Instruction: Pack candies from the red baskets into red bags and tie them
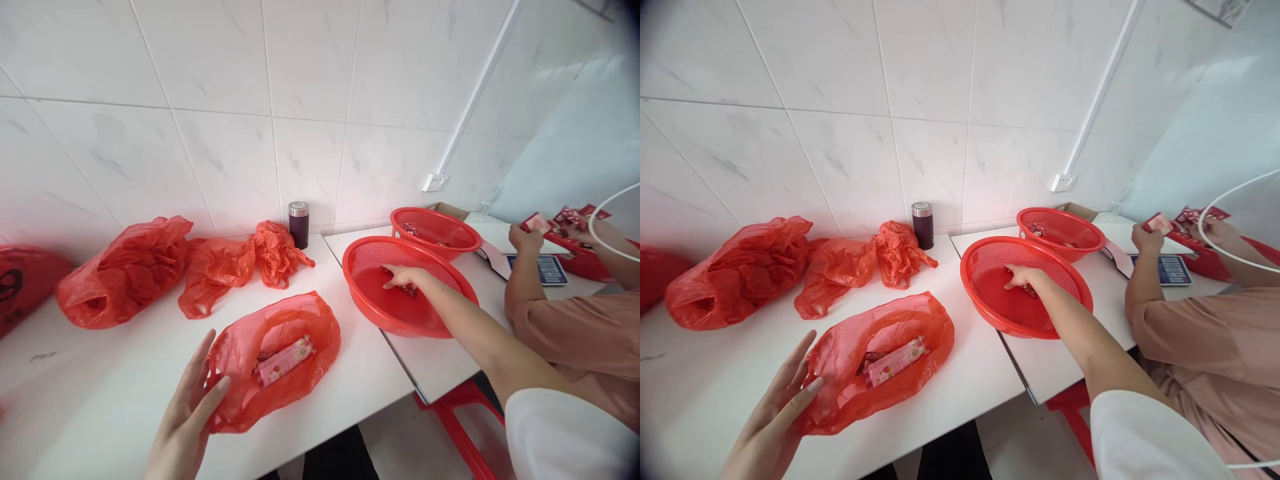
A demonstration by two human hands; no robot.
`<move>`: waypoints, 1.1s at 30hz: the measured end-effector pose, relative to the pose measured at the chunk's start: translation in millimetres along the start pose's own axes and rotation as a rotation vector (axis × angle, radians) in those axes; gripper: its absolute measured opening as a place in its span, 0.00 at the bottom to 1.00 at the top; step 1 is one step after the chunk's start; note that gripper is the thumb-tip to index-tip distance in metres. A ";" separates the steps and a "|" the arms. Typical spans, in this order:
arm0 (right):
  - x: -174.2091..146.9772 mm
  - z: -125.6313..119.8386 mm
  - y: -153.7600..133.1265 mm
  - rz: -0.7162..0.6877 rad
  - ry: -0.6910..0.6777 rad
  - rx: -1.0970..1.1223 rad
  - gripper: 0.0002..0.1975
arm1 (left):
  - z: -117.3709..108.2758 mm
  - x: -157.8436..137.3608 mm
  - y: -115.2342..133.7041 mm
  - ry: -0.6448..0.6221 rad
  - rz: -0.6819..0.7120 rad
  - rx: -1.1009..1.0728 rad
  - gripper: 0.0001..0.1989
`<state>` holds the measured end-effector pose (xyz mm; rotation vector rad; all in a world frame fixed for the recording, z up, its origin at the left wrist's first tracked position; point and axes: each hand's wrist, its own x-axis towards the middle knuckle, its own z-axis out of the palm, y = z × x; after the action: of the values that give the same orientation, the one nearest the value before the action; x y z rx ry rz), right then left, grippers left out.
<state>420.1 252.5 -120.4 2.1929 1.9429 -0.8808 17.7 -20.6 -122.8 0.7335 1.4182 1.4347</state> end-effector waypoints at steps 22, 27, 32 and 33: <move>-135.1 62.6 -175.7 -1.137 -0.470 0.070 0.18 | 8.5 -13.8 -6.2 0.054 0.053 0.031 0.37; -133.2 47.6 -154.7 -1.042 -0.029 0.073 0.24 | -1.2 -19.6 0.5 0.109 0.110 0.037 0.37; -139.1 55.9 -52.4 -0.449 0.356 -0.109 0.30 | -12.1 -19.2 -1.3 0.132 0.073 -0.017 0.38; -142.2 71.2 -34.3 -0.415 0.328 -0.126 0.31 | -14.3 -17.8 -2.7 0.119 0.056 -0.023 0.39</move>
<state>358.4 102.9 -103.1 1.9967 2.5882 -0.4301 11.8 -42.8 -123.9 0.6884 1.4790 1.5575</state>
